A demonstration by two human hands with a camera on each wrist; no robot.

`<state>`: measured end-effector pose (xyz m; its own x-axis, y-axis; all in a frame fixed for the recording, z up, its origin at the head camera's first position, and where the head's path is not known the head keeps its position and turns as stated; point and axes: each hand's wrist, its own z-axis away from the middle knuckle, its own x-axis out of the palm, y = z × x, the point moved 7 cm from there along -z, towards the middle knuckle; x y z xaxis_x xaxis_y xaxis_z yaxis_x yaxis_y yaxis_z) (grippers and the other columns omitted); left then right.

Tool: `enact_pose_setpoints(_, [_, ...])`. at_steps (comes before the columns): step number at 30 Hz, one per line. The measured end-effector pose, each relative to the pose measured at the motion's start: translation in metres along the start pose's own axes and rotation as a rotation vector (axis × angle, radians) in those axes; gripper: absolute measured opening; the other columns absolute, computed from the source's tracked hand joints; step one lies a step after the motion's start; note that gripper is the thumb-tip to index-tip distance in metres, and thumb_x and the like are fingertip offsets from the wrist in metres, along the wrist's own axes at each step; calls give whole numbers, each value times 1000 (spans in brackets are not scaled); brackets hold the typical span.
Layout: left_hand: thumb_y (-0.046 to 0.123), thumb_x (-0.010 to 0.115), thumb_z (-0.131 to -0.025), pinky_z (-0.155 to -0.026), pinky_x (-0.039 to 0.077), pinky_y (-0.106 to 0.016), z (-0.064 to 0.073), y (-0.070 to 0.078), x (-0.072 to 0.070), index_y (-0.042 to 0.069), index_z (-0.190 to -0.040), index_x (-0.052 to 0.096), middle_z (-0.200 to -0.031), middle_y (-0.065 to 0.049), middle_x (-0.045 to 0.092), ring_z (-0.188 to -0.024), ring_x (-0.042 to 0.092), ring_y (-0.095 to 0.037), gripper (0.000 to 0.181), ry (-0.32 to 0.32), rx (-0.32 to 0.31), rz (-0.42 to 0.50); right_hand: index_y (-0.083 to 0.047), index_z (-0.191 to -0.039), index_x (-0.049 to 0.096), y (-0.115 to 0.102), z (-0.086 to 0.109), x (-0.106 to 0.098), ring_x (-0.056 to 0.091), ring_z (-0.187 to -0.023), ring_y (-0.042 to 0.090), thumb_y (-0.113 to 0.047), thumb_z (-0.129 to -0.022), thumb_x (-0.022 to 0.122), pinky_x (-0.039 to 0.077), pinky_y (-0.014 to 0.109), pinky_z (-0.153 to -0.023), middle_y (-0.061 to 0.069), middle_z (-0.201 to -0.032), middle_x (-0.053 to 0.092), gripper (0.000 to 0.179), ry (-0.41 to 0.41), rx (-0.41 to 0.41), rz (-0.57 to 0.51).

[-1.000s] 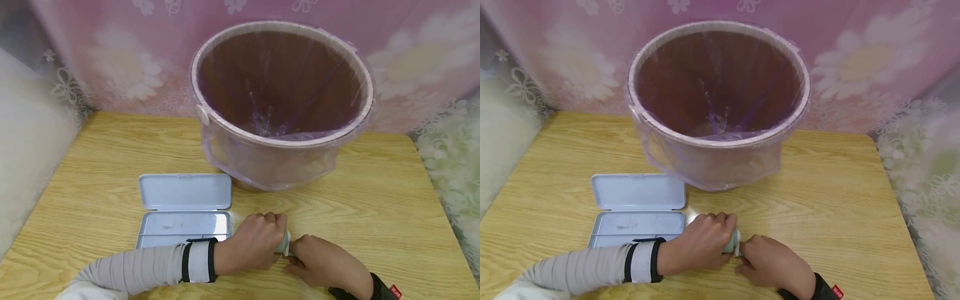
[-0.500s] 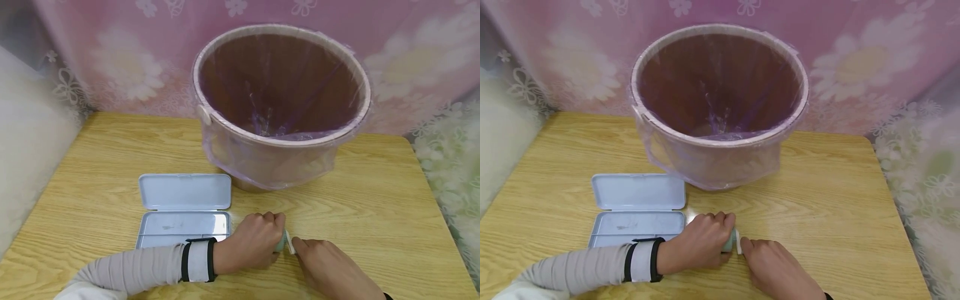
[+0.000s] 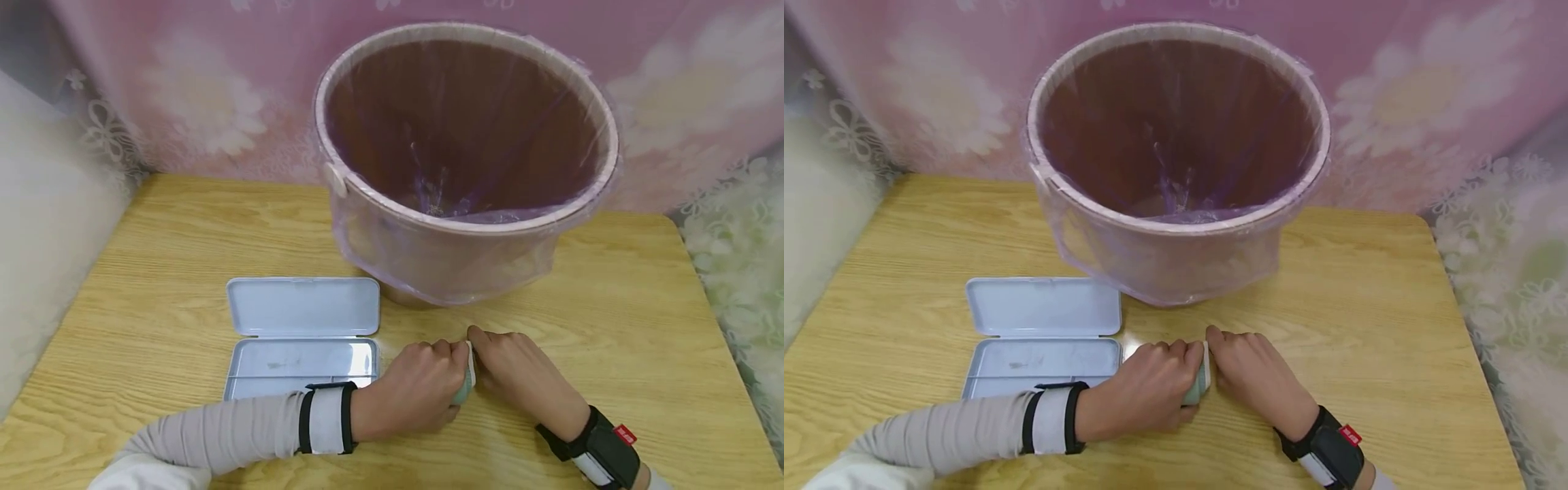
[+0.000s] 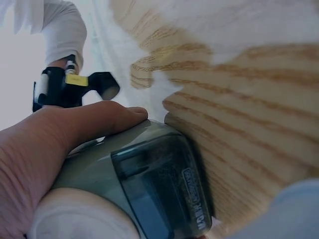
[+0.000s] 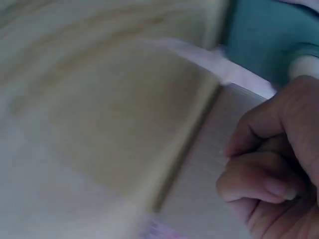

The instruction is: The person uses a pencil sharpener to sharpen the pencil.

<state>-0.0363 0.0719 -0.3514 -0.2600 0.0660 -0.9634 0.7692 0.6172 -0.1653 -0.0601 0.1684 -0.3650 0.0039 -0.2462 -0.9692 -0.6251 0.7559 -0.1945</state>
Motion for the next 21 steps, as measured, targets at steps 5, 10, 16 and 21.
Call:
enact_pose_setpoints(5, [53,75,-75,-45,43,-17,1,0,0,13,-95,59,-67,8,54,-56,54,-4,48,-11,-1,10,-15,-78,45,4,1,21,27,-53,0,-4,-87,72,24,19,-49,-12,-60,29,31,-160,39,-24])
enact_pose_setpoints(10, [53,75,-76,-46,44,-17,0,0,0,13,-96,59,-67,8,54,-56,55,-3,47,-10,-9,23,-19,-76,48,2,8,26,25,-51,0,-6,-89,66,21,19,-49,-13,-59,28,26,-277,60,-111])
enact_pose_setpoints(16, [44,74,-75,-44,41,-18,-1,-1,0,15,-85,54,-63,8,49,-52,51,-4,37,3,-14,62,-25,-67,43,-6,22,24,23,-48,-1,-22,-100,58,21,19,-49,-15,-57,25,36,-448,76,-266])
enact_pose_setpoints(21, [43,75,-73,-43,41,-18,0,-3,0,15,-83,53,-62,7,48,-51,50,-4,37,14,-27,74,-26,-63,39,-16,35,18,23,-48,-2,-25,-107,48,24,18,-50,-16,-58,25,45,-500,70,-331])
